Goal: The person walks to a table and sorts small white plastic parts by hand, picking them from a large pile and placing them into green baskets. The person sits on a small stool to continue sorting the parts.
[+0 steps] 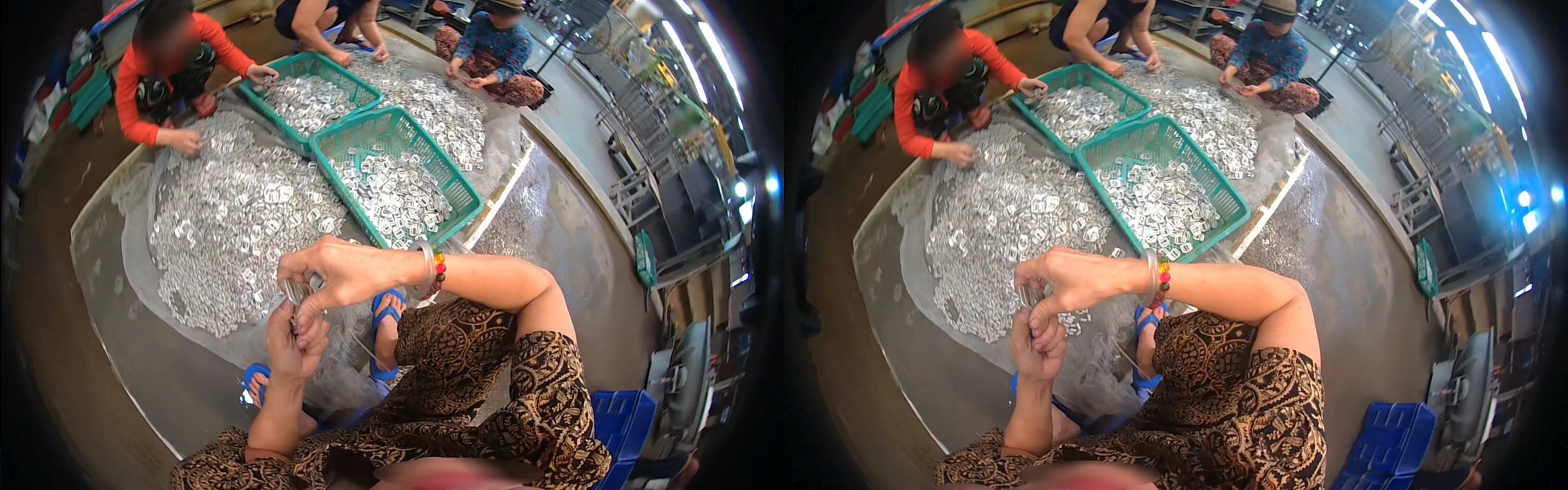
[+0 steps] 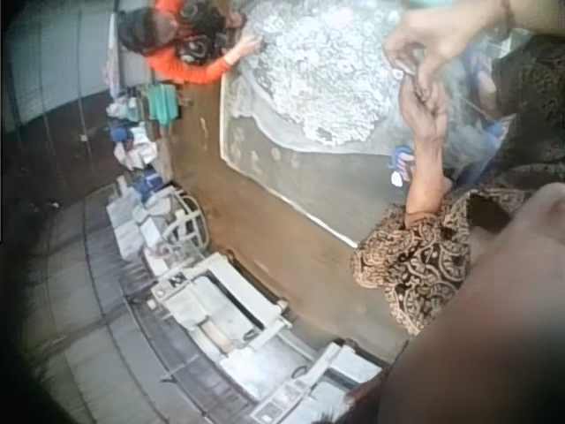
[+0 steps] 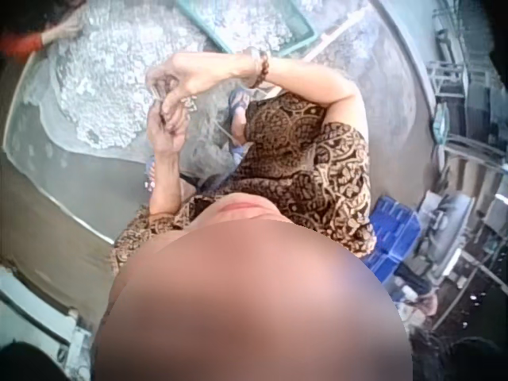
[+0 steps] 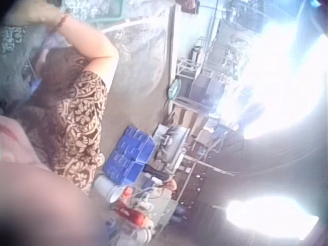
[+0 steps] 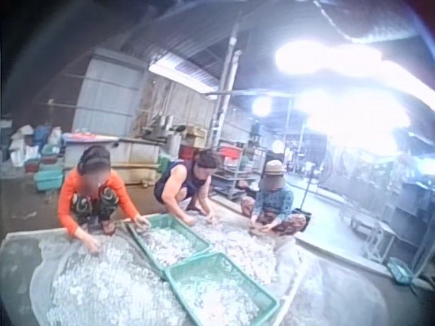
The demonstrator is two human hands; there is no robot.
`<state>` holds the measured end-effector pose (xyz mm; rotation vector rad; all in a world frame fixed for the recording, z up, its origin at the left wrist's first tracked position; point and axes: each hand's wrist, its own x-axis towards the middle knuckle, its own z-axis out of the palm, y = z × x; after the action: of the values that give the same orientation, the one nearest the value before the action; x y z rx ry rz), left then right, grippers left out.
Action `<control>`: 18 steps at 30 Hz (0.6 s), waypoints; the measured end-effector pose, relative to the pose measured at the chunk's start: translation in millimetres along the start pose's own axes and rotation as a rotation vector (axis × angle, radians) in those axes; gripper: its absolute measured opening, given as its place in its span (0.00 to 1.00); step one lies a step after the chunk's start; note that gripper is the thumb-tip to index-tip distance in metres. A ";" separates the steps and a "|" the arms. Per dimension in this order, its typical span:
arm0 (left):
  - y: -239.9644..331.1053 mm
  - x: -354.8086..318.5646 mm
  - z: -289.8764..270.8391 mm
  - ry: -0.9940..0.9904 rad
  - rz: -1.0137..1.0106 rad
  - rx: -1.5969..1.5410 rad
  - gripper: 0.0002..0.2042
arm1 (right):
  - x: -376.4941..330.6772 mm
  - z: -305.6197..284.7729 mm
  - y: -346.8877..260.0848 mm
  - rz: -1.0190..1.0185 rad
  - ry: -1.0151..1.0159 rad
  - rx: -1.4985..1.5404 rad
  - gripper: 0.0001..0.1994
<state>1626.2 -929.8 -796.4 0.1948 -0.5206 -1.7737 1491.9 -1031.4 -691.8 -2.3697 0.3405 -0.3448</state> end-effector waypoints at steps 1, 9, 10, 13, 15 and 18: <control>-2.7 3.4 3.3 0.030 -0.008 0.011 0.16 | -5.2 -5.6 1.6 0.021 -0.005 -0.030 0.22; -50.2 99.5 -2.1 0.358 -0.120 0.337 0.18 | -48.9 -46.6 87.5 0.100 0.118 -0.069 0.20; -54.2 117.1 -3.0 0.301 -0.074 0.400 0.20 | -56.3 -55.4 102.8 0.103 0.131 -0.065 0.19; -72.8 179.5 2.3 0.248 -0.040 0.452 0.24 | -83.7 -105.1 147.2 0.257 0.518 0.011 0.18; -85.9 220.1 8.0 0.228 -0.024 0.449 0.27 | -100.6 -132.3 172.5 0.390 0.909 0.128 0.23; -108.9 280.1 9.8 0.269 -0.017 0.471 0.32 | -120.9 -152.8 208.8 0.482 1.076 0.250 0.23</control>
<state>1451.2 -1174.3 -796.8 0.7557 -0.7335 -1.5855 1297.2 -1233.8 -743.6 -1.5859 1.2348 -1.3102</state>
